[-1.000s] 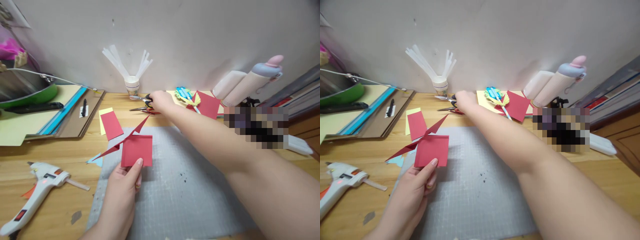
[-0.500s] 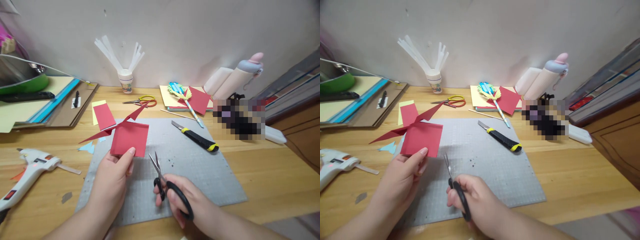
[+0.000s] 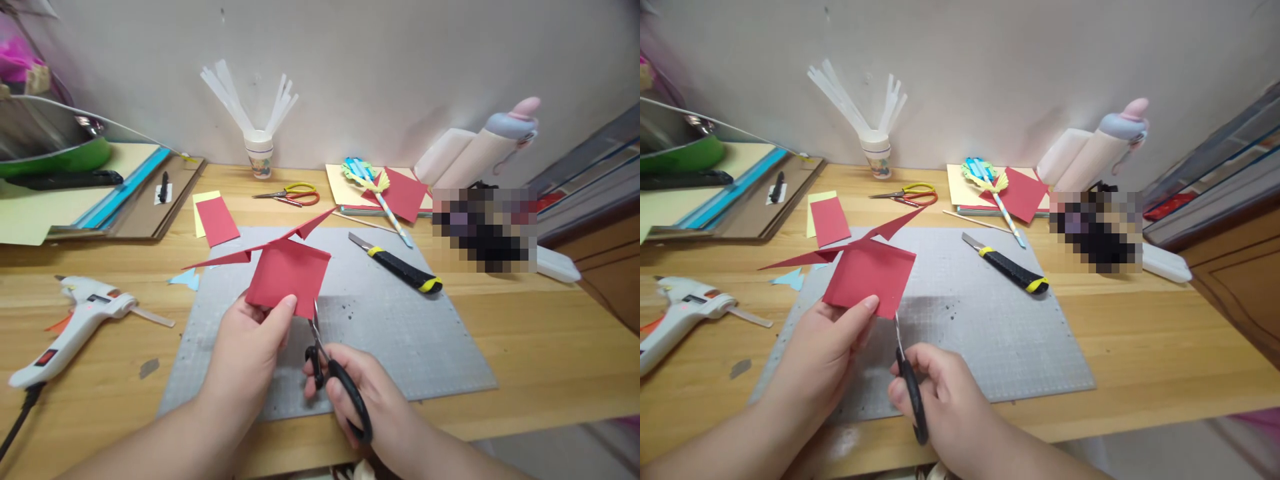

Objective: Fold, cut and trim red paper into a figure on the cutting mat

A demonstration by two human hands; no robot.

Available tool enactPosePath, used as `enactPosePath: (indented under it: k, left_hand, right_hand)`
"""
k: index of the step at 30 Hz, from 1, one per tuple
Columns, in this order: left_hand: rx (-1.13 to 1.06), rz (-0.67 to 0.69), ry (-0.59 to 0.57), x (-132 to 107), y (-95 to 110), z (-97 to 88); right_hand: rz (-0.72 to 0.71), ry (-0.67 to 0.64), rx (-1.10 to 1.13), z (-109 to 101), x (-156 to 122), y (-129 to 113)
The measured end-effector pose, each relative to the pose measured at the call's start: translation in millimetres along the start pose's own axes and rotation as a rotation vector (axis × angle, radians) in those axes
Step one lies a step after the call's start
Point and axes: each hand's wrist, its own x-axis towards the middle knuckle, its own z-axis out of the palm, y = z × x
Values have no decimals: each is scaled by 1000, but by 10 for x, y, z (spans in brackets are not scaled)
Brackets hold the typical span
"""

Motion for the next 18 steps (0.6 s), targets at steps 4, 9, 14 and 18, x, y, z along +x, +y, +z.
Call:
enactPosePath:
  k: [4, 9, 14, 18]
  left_hand:
    - [21, 37, -7, -7, -13, -14]
    - [68, 63, -21, -15, -42, -14]
    - [128, 73, -38, -27, -20, -7]
    - [161, 92, -17, -29, -2, -9]
  right_hand:
    - [-8, 0, -23, -4, -8, -9]
    - [-4, 12, -25, 1, 6, -65]
    - [12, 13, -12, 6, 6, -77]
    - [18, 14, -17, 3, -5, -71]
